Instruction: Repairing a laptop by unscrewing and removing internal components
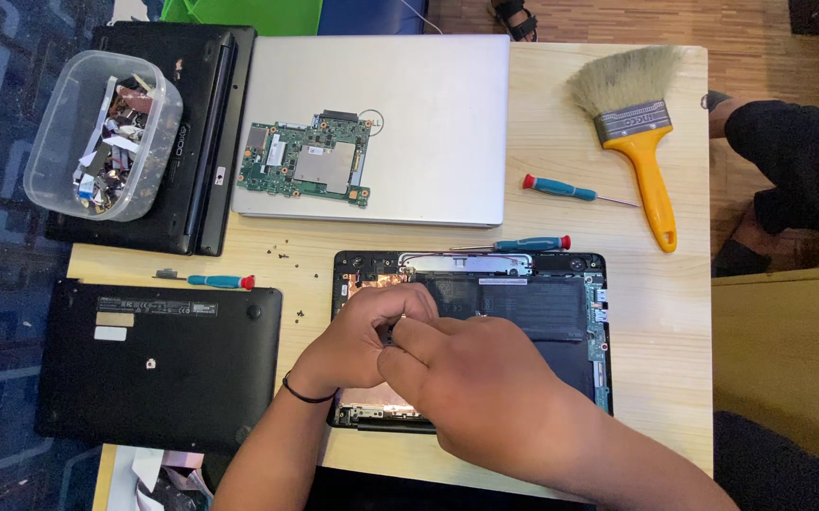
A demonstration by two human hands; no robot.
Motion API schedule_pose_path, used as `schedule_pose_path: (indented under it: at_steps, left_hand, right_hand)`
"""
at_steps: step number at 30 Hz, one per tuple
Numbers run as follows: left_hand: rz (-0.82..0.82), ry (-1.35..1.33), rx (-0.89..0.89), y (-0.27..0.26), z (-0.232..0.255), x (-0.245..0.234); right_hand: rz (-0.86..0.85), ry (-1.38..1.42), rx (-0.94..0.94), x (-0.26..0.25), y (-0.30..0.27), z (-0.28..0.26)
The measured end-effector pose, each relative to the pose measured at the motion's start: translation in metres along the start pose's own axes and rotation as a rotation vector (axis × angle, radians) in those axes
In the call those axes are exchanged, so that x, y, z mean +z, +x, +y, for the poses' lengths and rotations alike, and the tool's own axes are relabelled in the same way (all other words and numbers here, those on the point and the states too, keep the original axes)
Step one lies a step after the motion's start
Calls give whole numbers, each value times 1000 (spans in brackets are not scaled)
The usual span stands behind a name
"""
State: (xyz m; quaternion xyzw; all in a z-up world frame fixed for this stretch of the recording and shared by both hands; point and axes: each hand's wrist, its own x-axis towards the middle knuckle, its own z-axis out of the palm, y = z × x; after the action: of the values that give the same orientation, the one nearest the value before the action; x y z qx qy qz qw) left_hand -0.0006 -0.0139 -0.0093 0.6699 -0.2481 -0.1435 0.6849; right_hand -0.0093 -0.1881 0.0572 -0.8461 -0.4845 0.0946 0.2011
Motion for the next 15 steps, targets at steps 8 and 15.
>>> schedule_pose_path:
  at_steps: [8, 15]
  left_hand:
    - [13, 17, -40, 2, 5, 0]
    - [-95, 35, -18, 5, 3, 0]
  right_hand:
    - [57, 0, -45, -3, -3, 6]
    - [272, 51, -32, -47, -6, -12]
